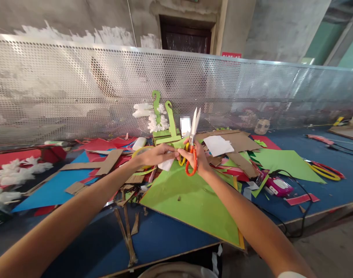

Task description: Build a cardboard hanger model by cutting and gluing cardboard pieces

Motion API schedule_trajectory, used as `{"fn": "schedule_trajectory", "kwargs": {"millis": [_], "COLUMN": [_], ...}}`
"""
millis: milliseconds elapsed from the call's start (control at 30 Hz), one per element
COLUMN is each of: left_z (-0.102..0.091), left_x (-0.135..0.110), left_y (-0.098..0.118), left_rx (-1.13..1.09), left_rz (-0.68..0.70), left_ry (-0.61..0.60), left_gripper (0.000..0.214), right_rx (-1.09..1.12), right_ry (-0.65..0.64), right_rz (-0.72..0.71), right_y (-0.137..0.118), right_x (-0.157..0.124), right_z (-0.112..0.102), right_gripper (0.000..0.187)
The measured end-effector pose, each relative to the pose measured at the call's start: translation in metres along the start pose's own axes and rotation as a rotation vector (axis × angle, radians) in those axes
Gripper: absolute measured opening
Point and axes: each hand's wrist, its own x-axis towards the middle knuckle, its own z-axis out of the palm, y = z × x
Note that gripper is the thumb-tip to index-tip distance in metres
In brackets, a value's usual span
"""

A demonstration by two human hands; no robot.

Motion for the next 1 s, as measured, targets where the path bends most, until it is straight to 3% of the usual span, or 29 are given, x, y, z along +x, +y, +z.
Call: {"fn": "schedule_trajectory", "kwargs": {"millis": [267,433,667,1000], "left_z": [0.009,0.013,0.015,0.025], "left_x": [0.002,0.003,0.002,0.006], "left_y": [0.001,-0.003,-0.001,-0.005], "left_rx": [0.024,0.055,0.01,-0.05], "left_rz": [0.026,0.029,0.049,0.056], "left_ry": [0.095,0.22,0.223,0.339], "left_gripper": [0.041,0.041,0.043,0.043], "right_rx": [0.0,-0.054,-0.088,-0.114], "right_ry": [-0.015,0.017,0.025,0.035], "right_rz": [-0.023,-0.029,-0.023,-0.123], "right_y": [-0.003,-0.004,-0.005,-0.001], "right_x": [-0.001,-0.001,-0.003,-0.001], "right_z": [-0.001,-0.001,0.0,-0.003], "right_gripper": [0.04,0.04,0.039,0.036]}}
